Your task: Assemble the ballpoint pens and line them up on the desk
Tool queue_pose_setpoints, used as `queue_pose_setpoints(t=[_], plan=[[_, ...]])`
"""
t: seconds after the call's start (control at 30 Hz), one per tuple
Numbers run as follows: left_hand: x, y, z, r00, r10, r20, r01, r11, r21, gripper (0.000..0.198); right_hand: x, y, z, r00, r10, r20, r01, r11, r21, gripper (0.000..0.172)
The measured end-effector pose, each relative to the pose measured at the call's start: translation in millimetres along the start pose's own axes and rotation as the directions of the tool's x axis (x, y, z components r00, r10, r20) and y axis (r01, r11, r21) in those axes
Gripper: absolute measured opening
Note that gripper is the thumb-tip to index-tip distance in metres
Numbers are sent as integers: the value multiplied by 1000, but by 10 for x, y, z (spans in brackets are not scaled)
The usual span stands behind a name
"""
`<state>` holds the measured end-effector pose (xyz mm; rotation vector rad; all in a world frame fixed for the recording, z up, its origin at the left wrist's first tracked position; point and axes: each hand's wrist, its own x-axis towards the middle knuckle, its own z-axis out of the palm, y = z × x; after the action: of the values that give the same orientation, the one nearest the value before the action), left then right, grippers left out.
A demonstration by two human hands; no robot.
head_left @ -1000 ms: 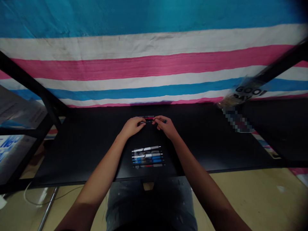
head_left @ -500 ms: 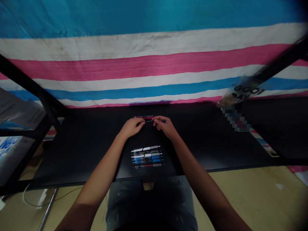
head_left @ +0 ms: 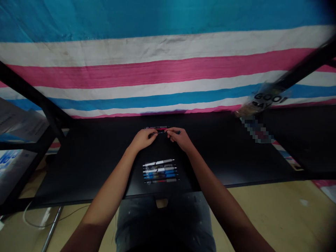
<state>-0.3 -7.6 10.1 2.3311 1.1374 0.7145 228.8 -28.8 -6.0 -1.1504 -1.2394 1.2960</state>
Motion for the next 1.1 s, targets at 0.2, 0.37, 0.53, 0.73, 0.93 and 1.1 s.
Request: queue_pose_setpoints(t=[0.2, 0.37, 0.53, 0.73, 0.93, 1.1], plan=[[7, -18, 14, 1000, 1, -6, -1, 1000, -19, 19, -5, -12, -3, 1000, -8, 30, 8, 1000, -1, 34], [9, -35, 20, 1000, 10, -8, -10, 1000, -26, 19, -7, -23, -6, 999, -1, 34, 0, 1000, 2, 31], [8, -7, -3, 1000, -2, -2, 1, 999, -38, 18, -16, -43, -3, 999, -1, 35, 1, 1000, -13, 35], [7, 13, -12, 1000, -16, -1, 16, 999, -40, 19, -11, -36, -4, 1000, 6, 28, -5, 1000, -25, 36], [5, -14, 7, 1000, -3, -10, 2, 999, -45, 19, -10, -27, -7, 999, 11, 35, -11, 1000, 1, 34], [4, -9, 11, 1000, 3, -16, -4, 998, -63, 18, -13, -40, -6, 998, 20, 59, -22, 999, 29, 33]])
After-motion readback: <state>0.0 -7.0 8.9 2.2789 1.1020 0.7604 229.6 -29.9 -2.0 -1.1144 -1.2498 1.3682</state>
